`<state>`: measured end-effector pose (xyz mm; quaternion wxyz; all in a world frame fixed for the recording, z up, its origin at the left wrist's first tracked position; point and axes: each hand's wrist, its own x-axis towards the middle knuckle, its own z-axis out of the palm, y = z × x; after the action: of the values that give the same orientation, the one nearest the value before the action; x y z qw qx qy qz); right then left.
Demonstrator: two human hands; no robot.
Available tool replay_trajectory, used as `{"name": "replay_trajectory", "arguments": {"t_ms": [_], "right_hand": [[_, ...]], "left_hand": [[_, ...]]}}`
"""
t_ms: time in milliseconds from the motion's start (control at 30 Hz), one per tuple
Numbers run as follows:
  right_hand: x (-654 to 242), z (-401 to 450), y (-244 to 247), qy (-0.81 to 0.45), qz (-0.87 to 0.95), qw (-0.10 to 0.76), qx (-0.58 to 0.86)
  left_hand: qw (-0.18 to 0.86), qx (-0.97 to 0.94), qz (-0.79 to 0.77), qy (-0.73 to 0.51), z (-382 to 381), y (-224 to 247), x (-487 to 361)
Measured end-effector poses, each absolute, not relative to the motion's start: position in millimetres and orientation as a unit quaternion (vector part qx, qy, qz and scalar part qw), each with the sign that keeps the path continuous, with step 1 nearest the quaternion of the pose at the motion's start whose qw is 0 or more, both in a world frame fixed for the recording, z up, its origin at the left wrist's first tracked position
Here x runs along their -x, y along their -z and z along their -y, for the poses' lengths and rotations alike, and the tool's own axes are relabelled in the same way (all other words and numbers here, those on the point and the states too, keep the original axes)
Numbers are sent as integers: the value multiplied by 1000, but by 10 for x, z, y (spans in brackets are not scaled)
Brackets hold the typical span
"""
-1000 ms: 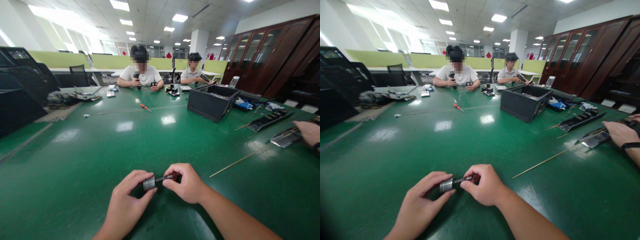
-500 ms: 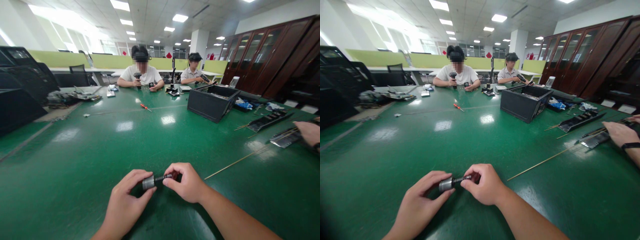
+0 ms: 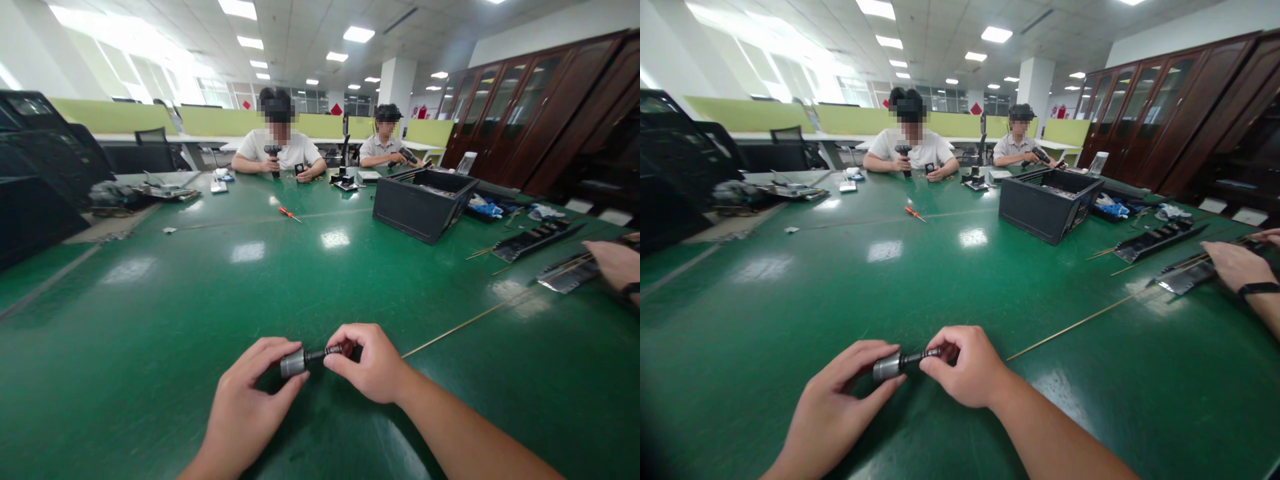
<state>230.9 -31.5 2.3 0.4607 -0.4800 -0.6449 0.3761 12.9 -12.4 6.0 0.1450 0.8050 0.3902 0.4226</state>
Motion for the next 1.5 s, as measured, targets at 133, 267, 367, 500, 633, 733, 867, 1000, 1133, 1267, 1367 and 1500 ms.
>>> {"name": "replay_trajectory", "arguments": {"t_ms": [133, 267, 367, 500, 633, 733, 867, 1000, 1133, 1267, 1367, 1500], "right_hand": [[-2316, 312, -34, -377, 643, 458, 484], [-2314, 312, -39, -380, 639, 458, 487], [-2311, 308, -33, -380, 636, 460, 489], [-2313, 308, -32, -375, 638, 459, 492], [-2323, 309, -39, -372, 640, 460, 490], [-2330, 309, -38, -366, 641, 462, 492], [-2330, 311, -33, -368, 642, 460, 491], [-2324, 313, -38, -368, 639, 460, 495], [-2325, 310, -41, -366, 641, 458, 495], [-2329, 308, -30, -367, 640, 458, 496], [-2329, 304, -25, -366, 640, 459, 495], [-2330, 296, -28, -369, 638, 459, 495]], "left_hand": [[141, -805, -392, -422, 118, -53, -130], [139, -805, -396, -419, 113, -43, -124], [135, -806, -399, -416, 107, -36, -113], [134, -805, -402, -415, 105, -35, -106], [138, -804, -400, -418, 104, -41, -113], [143, -802, -402, -417, 102, -44, -115], [149, -800, -407, -414, 104, -51, -104], [151, -802, -408, -410, 105, -58, -93], [147, -802, -407, -412, 98, -58, -88], [145, -803, -404, -412, 91, -55, -89], [146, -805, -406, -408, 92, -48, -82], [145, -803, -410, -407, 91, -39, -71]]}}
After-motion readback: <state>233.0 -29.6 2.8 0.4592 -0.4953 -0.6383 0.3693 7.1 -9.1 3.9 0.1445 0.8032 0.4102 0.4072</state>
